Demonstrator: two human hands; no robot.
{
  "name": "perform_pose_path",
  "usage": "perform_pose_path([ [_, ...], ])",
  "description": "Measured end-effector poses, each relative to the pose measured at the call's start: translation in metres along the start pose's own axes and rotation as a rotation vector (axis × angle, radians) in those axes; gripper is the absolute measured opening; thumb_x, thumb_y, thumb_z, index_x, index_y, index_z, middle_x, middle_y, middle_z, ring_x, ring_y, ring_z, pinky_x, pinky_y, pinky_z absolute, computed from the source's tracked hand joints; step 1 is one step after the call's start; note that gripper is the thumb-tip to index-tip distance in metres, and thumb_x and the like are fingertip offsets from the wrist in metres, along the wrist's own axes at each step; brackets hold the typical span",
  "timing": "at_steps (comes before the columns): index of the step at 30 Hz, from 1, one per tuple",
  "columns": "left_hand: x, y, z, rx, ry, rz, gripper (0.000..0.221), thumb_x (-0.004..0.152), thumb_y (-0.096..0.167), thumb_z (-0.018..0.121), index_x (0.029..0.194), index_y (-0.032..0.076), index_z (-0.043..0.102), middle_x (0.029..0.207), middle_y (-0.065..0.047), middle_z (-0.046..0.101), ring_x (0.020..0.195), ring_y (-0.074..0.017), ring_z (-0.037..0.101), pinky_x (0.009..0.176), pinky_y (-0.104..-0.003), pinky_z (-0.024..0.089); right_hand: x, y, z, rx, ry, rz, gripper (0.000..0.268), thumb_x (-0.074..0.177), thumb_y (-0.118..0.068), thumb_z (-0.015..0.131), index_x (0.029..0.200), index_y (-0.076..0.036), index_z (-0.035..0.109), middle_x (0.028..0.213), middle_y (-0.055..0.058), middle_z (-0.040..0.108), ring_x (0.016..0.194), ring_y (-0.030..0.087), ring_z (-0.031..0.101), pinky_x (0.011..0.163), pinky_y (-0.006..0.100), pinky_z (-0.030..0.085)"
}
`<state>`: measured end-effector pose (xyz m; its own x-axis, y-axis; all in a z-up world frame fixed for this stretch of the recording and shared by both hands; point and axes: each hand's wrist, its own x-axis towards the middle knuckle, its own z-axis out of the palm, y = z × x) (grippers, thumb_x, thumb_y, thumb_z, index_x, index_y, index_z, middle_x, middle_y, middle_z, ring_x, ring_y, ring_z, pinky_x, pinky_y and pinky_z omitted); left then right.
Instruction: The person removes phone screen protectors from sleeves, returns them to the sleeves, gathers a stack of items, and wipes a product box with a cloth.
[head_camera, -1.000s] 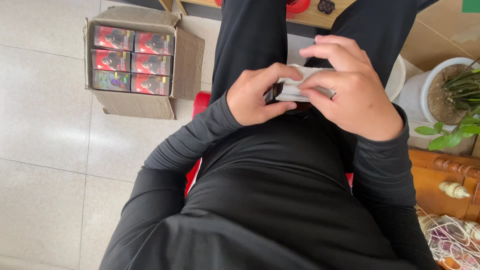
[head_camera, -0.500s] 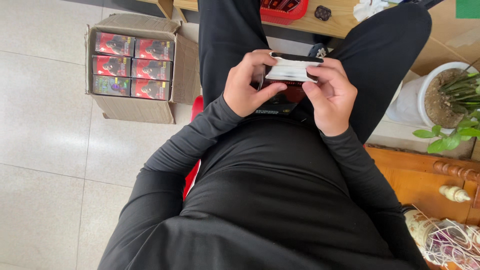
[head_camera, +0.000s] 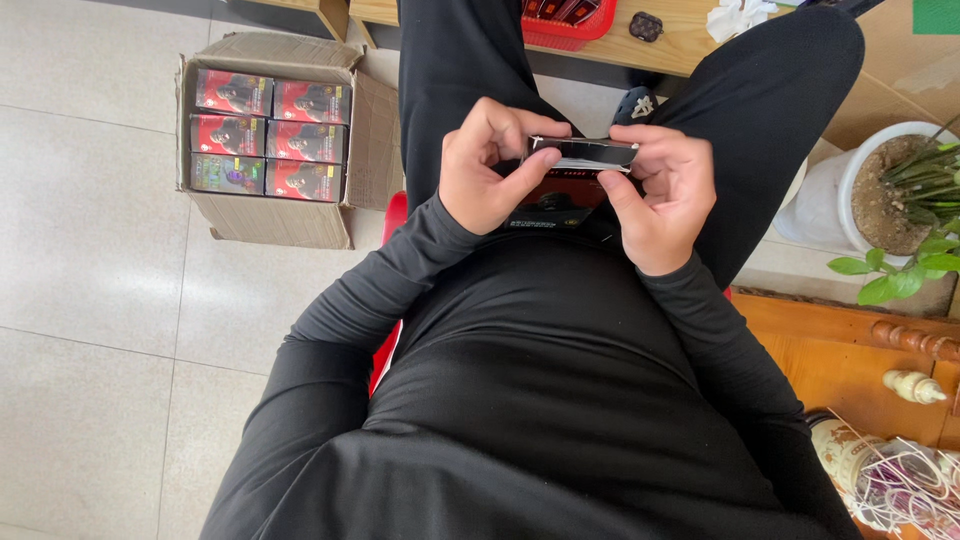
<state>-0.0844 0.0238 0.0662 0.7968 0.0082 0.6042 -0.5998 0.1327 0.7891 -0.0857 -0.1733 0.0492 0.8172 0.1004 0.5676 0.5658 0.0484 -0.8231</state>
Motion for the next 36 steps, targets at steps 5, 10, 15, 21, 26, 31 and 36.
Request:
perform_pose_path([
  [5, 0.004, 0.002, -0.006, 0.037, -0.064, 0.048, 0.019, 0.090, 0.003, 0.071, 0.108, 0.001, 0.065, 0.102, -0.014, 0.073, 0.092, -0.0276, 0.073, 0.072, -0.033, 0.061, 0.005, -0.001, -0.002, -0.088, -0.036, -0.080, 0.029, 0.095, -0.001, 0.068, 0.118, 0.009, 0.052, 0.110, 0.030, 0.064, 0.094, 0.032, 0.067, 0.071, 0.032, 0.052],
  [10, 0.008, 0.003, -0.007, 0.049, -0.104, 0.118, 0.010, 0.091, 0.003, 0.068, 0.100, 0.002, 0.073, 0.099, -0.013, 0.072, 0.088, -0.0281, 0.072, 0.071, -0.035, 0.061, 0.009, -0.004, -0.002, -0.139, -0.059, -0.118, 0.018, 0.098, -0.005, 0.063, 0.104, 0.012, 0.066, 0.107, 0.030, 0.065, 0.099, 0.035, 0.064, 0.075, 0.036, 0.051],
  [15, 0.009, 0.003, -0.009, 0.034, -0.130, 0.101, 0.009, 0.090, 0.002, 0.069, 0.097, 0.000, 0.073, 0.097, -0.016, 0.071, 0.085, -0.0268, 0.071, 0.069, -0.036, 0.060, 0.011, -0.008, 0.000, -0.133, -0.063, -0.090, 0.019, 0.099, -0.007, 0.061, 0.103, 0.010, 0.067, 0.108, 0.028, 0.065, 0.100, 0.033, 0.064, 0.076, 0.035, 0.050],
  [21, 0.007, 0.013, -0.013, 0.169, -0.218, -0.042, 0.005, 0.096, 0.007, 0.064, 0.099, 0.006, 0.068, 0.105, -0.013, 0.068, 0.073, -0.0131, 0.060, 0.057, -0.020, 0.044, 0.009, -0.021, 0.001, -0.180, -0.094, 0.039, 0.017, 0.103, -0.010, 0.054, 0.105, 0.004, 0.063, 0.112, 0.023, 0.063, 0.103, 0.029, 0.062, 0.089, 0.035, 0.052],
  [26, 0.007, 0.012, -0.015, 0.143, -0.224, -0.115, 0.007, 0.097, 0.009, 0.064, 0.101, 0.007, 0.069, 0.106, -0.013, 0.067, 0.073, -0.0115, 0.059, 0.058, -0.019, 0.045, 0.011, -0.022, 0.002, -0.179, -0.090, 0.048, 0.017, 0.105, -0.009, 0.048, 0.104, 0.003, 0.061, 0.111, 0.023, 0.063, 0.106, 0.030, 0.061, 0.095, 0.038, 0.048],
  [31, 0.008, 0.014, -0.016, 0.137, -0.248, -0.108, 0.008, 0.098, 0.009, 0.063, 0.103, 0.005, 0.068, 0.109, -0.014, 0.066, 0.073, -0.0129, 0.062, 0.060, -0.018, 0.050, 0.011, -0.024, 0.003, -0.196, -0.090, 0.050, 0.017, 0.105, -0.007, 0.047, 0.104, 0.004, 0.060, 0.111, 0.023, 0.063, 0.106, 0.030, 0.061, 0.094, 0.037, 0.049],
  [36, 0.012, 0.014, -0.021, 0.180, -0.319, -0.001, 0.008, 0.095, 0.003, 0.066, 0.103, 0.004, 0.067, 0.110, -0.013, 0.066, 0.095, -0.0227, 0.066, 0.080, -0.030, 0.054, 0.013, -0.027, 0.002, -0.256, -0.116, -0.009, 0.020, 0.103, -0.008, 0.047, 0.097, 0.004, 0.061, 0.108, 0.026, 0.064, 0.101, 0.033, 0.062, 0.092, 0.040, 0.048],
])
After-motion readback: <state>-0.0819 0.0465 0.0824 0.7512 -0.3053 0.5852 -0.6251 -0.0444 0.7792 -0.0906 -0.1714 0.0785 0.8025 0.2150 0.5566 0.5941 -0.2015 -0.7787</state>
